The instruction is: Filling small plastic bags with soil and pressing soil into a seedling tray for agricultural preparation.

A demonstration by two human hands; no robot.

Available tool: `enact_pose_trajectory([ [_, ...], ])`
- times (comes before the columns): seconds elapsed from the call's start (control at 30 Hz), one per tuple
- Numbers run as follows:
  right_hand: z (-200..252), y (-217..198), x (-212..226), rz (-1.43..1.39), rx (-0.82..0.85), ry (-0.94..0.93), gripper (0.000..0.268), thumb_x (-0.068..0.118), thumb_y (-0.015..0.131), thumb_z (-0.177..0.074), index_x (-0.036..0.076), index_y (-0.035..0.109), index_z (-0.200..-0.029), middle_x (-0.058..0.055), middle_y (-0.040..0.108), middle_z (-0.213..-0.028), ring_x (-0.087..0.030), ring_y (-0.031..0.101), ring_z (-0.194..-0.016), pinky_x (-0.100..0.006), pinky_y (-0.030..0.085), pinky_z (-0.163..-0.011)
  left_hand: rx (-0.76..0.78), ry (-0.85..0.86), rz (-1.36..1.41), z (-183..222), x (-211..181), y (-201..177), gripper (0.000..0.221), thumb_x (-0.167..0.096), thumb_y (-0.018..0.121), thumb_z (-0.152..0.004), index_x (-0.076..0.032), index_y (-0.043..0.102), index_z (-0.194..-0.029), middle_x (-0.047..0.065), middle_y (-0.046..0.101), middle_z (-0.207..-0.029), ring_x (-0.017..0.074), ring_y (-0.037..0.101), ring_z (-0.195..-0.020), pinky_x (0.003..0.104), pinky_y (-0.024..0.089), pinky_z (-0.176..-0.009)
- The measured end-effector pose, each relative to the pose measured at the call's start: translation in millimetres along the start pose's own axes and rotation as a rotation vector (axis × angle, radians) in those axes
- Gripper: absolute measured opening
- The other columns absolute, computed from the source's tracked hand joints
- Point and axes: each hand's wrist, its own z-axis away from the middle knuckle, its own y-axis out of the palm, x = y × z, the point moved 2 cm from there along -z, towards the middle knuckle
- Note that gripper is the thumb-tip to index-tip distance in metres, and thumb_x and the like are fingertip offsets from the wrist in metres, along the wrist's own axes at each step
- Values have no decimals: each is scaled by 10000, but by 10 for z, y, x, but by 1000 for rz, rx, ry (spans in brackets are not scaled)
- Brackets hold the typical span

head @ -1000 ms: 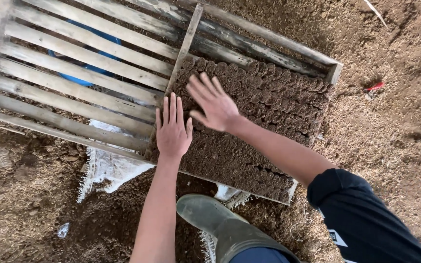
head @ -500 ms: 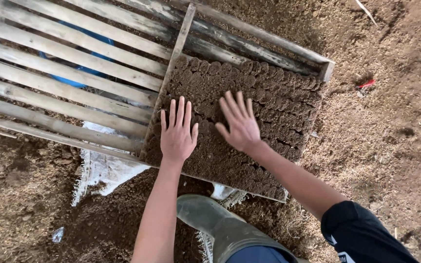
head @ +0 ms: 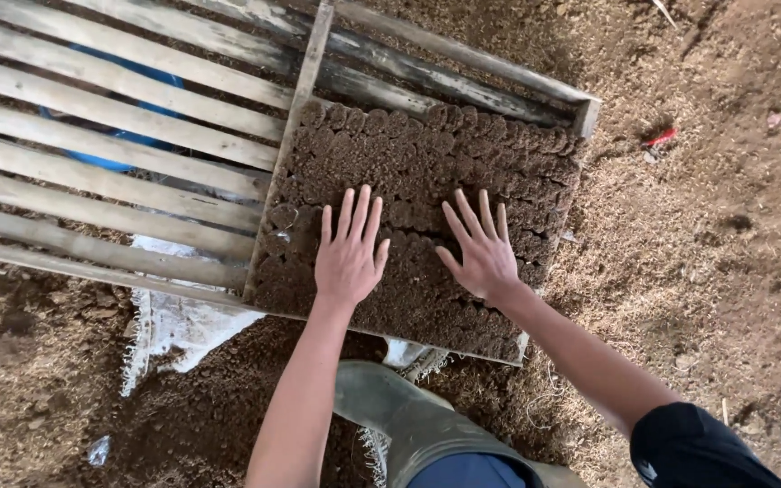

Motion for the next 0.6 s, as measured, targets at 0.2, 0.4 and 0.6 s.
enact_pose_trajectory([
  [0.2,-280,-17,-405,-112,-159,301,650,536,220,-937,183,126,-1474,-55,19,-1532,-310,-25,-1387,-488,-20,-1109,13,66,10,-228,-199,23,564,-391,304,-954,-147,214,-1454,81,111,-1523,262,99,-1399,499,73,-1102],
  [0.4,-520,-166,16,-74,-124,85,679,584,178,-912,188,126,-1461,-61,14,-1527,-307,-26,-1386,-492,-10,-1110,34,-13,55,-252,-35,21,579,-415,310,-936,-158,214,-1447,78,113,-1522,252,91,-1397,503,56,-1107],
  [0.6,-387,-214,568,-26,-1,-135,692,585,206,-907,173,127,-1458,-79,32,-1523,-318,-22,-1384,-473,9,-1110,28,-77,24,-183,206,18,572,-347,323,-946,-113,209,-1456,97,107,-1527,248,83,-1403,482,52,-1105],
])
